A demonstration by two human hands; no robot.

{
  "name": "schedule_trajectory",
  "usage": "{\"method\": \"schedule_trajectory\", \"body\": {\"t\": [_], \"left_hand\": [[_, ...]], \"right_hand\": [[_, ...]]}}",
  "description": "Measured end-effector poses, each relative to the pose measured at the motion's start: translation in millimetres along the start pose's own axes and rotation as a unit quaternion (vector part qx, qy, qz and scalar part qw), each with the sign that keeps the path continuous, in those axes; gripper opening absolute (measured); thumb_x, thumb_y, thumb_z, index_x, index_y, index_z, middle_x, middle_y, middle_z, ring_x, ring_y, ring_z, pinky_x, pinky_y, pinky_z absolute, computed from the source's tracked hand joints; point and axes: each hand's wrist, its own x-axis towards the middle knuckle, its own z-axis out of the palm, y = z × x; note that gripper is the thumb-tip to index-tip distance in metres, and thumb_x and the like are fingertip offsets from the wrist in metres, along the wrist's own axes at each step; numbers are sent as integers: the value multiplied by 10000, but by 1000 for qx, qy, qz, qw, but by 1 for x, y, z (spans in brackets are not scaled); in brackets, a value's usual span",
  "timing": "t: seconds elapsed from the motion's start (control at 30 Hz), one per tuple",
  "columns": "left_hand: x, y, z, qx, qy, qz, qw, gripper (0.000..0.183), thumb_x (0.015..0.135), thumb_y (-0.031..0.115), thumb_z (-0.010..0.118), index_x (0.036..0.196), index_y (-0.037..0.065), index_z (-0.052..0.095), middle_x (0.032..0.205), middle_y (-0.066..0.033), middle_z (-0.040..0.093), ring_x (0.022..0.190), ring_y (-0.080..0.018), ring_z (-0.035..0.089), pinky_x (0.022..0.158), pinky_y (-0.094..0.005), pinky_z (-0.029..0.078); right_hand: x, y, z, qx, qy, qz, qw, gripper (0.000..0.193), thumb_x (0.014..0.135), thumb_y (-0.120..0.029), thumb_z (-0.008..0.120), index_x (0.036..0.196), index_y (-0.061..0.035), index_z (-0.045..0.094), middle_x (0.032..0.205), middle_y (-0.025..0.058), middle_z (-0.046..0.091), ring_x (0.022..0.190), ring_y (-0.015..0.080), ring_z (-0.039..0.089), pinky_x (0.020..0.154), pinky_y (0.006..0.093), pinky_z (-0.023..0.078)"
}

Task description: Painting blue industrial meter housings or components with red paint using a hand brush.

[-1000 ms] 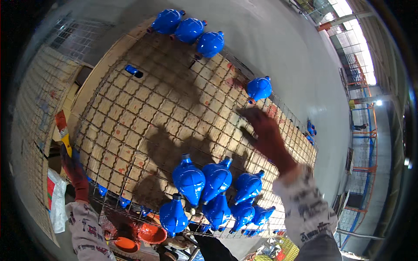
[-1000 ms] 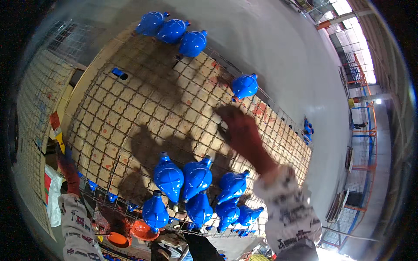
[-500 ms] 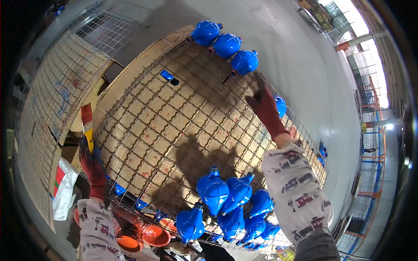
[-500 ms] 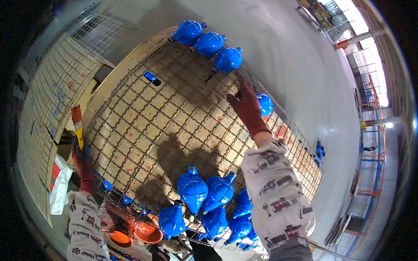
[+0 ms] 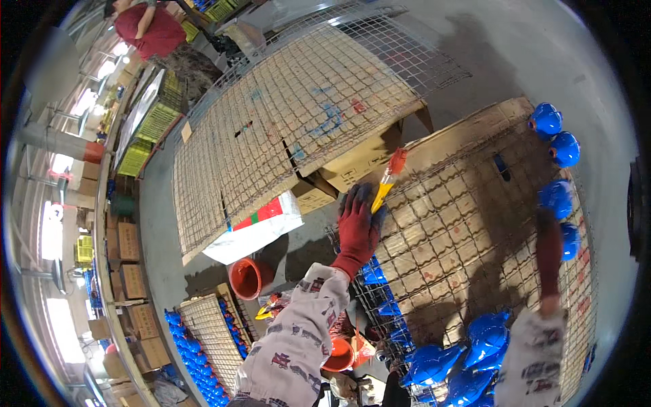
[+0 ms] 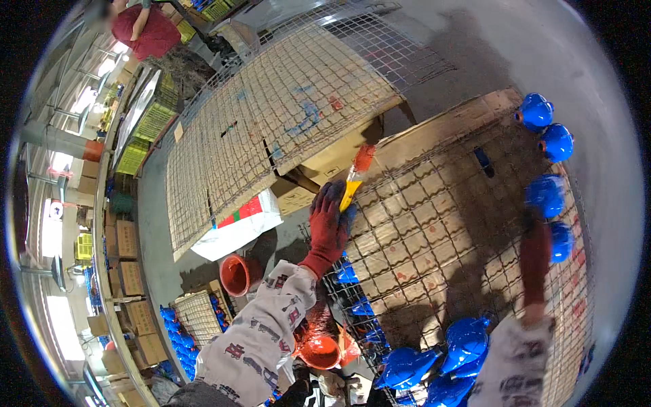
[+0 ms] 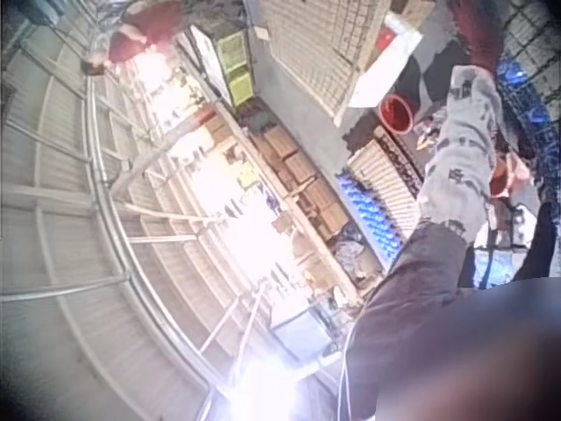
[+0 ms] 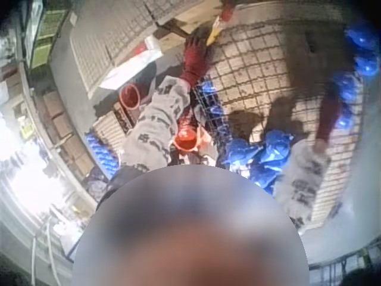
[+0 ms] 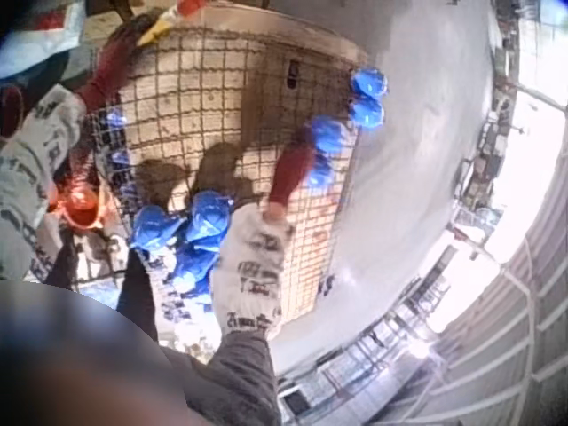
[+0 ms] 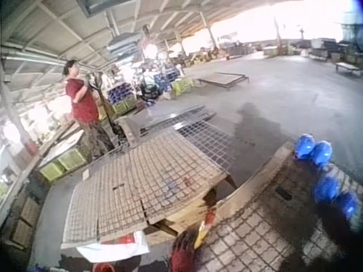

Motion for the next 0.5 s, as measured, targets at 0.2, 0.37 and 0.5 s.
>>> {"method": "schedule_trajectory", "body": {"t": [0.2,0.37,0.5], "left_hand": [[1,-10,7,-179,-56,-154,970,489,902,125,593,1368,-7,523,1366,-190,566,1314,-324,496,1124,-415,360],[-3,-20,10,-24,11,26,999,500,936,186,550,1391,-8,480,1405,-197,523,1320,-401,467,1118,-468,336],[-1,-15,8,-23,23,55,998,404,953,132,534,1335,1,523,1403,-183,528,1319,-390,473,1100,-473,347]], "right_hand": [[-160,-135,48,-68,-93,-179,977,456,833,-91,561,1262,-234,620,944,111,625,874,292,608,715,408,497],[-204,-210,53,-58,-245,-155,955,506,857,-128,580,1346,-251,549,923,146,607,881,339,659,642,452,551],[-199,-212,32,76,-354,-181,914,558,861,-139,592,1409,-189,501,942,171,606,903,358,649,706,453,550]]}}
